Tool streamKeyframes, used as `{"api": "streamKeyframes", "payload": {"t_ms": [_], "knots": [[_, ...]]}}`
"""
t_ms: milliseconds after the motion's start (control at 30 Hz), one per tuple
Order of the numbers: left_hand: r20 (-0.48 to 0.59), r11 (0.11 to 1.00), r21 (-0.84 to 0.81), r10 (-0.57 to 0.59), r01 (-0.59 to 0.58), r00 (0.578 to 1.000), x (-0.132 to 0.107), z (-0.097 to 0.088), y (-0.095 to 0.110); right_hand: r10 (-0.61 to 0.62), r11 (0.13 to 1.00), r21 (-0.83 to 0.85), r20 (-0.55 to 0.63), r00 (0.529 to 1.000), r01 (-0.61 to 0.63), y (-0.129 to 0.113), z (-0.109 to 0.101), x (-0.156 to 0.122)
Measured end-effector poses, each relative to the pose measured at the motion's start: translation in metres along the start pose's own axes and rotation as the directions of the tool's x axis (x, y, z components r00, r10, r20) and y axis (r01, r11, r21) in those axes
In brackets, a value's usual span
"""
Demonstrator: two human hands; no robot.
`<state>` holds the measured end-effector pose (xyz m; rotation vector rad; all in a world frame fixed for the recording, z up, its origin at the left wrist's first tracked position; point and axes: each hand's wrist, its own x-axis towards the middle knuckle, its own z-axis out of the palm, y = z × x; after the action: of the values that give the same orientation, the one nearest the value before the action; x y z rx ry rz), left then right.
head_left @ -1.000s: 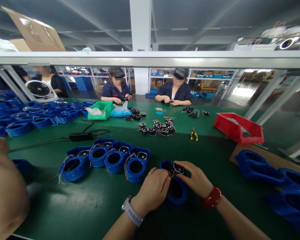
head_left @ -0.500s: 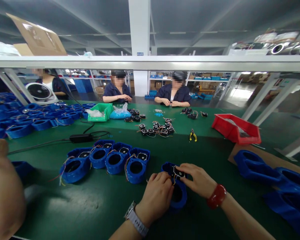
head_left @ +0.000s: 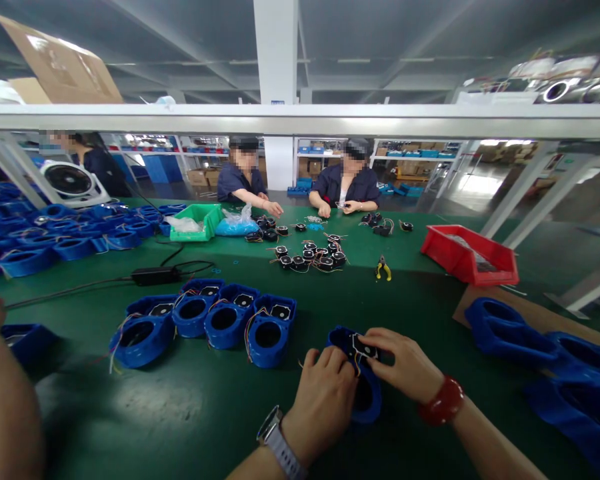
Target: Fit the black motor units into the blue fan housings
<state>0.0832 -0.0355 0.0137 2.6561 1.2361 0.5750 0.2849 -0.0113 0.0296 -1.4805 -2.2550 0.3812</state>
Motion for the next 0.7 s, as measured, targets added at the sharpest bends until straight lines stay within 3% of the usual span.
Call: {"api": "streamKeyframes", "payload": {"t_ms": [167, 467, 700], "knots": [[0.002, 1.0, -0.003, -0.007, 0.007, 1.0, 0.0, 0.001, 0.002, -0.017, 1.0, -0.007, -0.044, 0.999, 0.017, 0.005, 0.007, -0.007], [-0.001, 0.999, -0.048, 0.014, -0.014, 1.0, -0.001, 0.001, 0.003, 0.075, 0.982, -0.185, 0.191, 0.979, -0.039, -0.013, -0.016, 0.001], [0.031, 0.999, -0.044, 0.022, -0.021, 0.999, 0.0, 0.0, 0.01, 0.066, 0.936, -0.352, 0.229, 0.971, 0.019, -0.022, -0.01, -0.005]]}}
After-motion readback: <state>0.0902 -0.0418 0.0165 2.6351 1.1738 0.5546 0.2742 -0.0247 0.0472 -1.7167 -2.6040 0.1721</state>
